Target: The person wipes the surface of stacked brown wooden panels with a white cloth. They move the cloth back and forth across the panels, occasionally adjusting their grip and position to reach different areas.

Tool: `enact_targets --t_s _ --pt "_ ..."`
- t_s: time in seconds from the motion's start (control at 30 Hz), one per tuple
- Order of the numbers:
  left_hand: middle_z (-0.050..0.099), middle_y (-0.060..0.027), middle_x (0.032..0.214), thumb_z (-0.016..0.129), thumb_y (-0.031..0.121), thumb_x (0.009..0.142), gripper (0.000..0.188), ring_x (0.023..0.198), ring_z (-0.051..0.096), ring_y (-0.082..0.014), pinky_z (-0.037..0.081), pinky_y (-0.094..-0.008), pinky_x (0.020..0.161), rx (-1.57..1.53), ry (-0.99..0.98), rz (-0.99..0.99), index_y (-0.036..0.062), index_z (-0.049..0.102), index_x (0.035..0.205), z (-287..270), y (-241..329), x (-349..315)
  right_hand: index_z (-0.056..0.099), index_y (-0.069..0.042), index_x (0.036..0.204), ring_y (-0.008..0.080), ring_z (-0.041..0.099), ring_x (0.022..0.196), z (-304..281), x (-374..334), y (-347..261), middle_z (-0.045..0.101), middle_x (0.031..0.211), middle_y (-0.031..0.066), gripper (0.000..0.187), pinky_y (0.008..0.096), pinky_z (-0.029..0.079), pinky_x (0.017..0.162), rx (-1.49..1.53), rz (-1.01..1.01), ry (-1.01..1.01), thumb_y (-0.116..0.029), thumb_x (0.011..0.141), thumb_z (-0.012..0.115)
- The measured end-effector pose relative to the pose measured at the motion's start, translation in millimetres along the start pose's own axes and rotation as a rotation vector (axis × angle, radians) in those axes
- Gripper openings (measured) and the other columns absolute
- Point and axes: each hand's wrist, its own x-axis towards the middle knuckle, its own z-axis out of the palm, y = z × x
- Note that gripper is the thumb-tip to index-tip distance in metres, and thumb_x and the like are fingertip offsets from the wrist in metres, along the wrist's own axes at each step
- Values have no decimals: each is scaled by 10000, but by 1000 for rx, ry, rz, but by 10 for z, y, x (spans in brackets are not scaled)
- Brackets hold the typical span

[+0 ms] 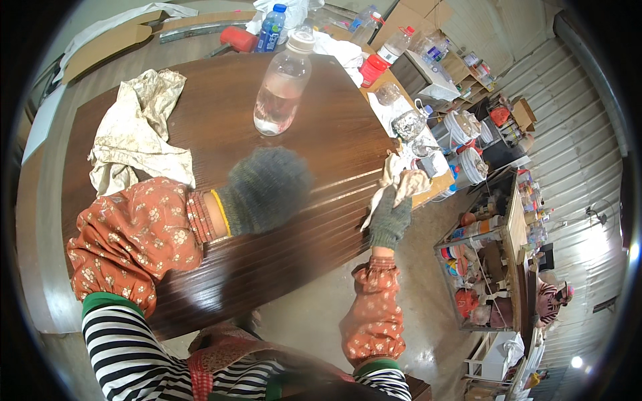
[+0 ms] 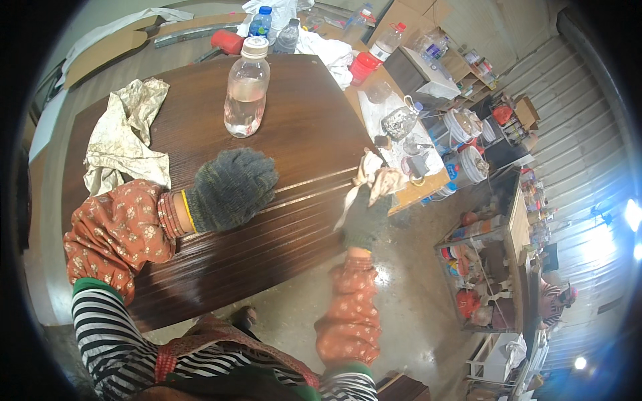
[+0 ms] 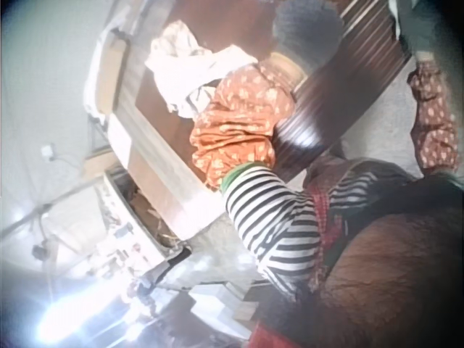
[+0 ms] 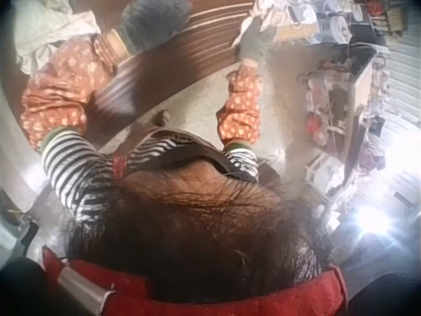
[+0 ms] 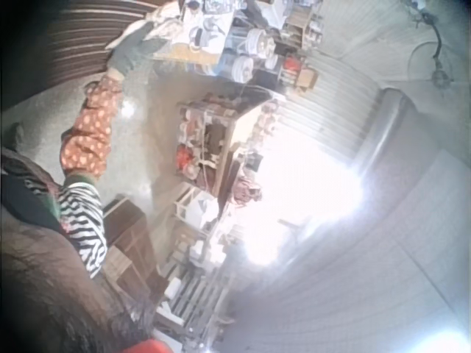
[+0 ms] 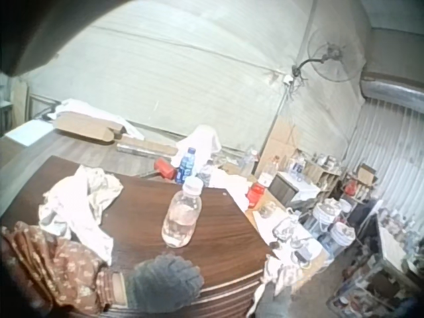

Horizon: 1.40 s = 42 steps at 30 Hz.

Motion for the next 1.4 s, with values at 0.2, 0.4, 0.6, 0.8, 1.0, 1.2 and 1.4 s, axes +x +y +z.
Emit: enact_targets --t_s 0.2,0.4,0.6,0.8,1.0,1.2,1.4 --pt "639 -131 1062 656 252 810 291 994 626 -321 506 -452 858 -114 46 29 75 644 1040 11 -10 5 566 10 1272 388 619 1038 259 -901 -383 634 1104 218 431 529 498 931 -91 -934 90 -157 891 677" --pt "640 -128 1132 655 251 836 315 1087 612 -327 488 -474 936 -30 -116 -52 73 651 1096 32 7 13 568 -28 1212 343 614 1141 207 -317 102 488 1348 250 323 414 577 880 -541 -865 218 -170 928 631" --pt "644 -112 1130 651 244 839 299 1088 613 -323 490 -476 926 -72 -70 -32 79 651 1088 22 0 6 522 130 1294 430 580 1147 68 58 -107 599 1227 314 533 450 450 1003 52 -233 141 -328 1025 543" --pt "637 -116 1145 637 233 834 303 1088 607 -327 493 -472 920 -239 27 -11 79 649 1095 87 -35 -8 562 5 1317 322 629 1131 302 -1000 -430 575 1329 163 464 467 518 989 -203 -989 85 -197 914 675" --pt "628 -133 1163 628 226 826 353 1053 608 -333 485 -468 920 4 -5 38 64 648 1138 76 -2 -45 586 19 1276 353 640 1070 88 135 253 608 1268 241 441 446 522 939 121 -412 109 -311 985 607" --pt "646 -143 1172 588 142 856 294 1089 614 -329 484 -485 931 -189 -66 -73 61 650 1131 0 7 46 598 88 1191 414 613 1065 165 -183 -92 627 1195 264 583 453 493 943 106 -252 278 -454 978 583" --pt "672 -173 1092 629 39 825 313 1008 650 -331 527 -441 869 -545 244 -209 32 650 1137 106 -41 62 620 -96 1229 358 548 1202 233 -1400 -672 537 1324 163 517 596 438 995 -4 -976 -95 -264 765 773"
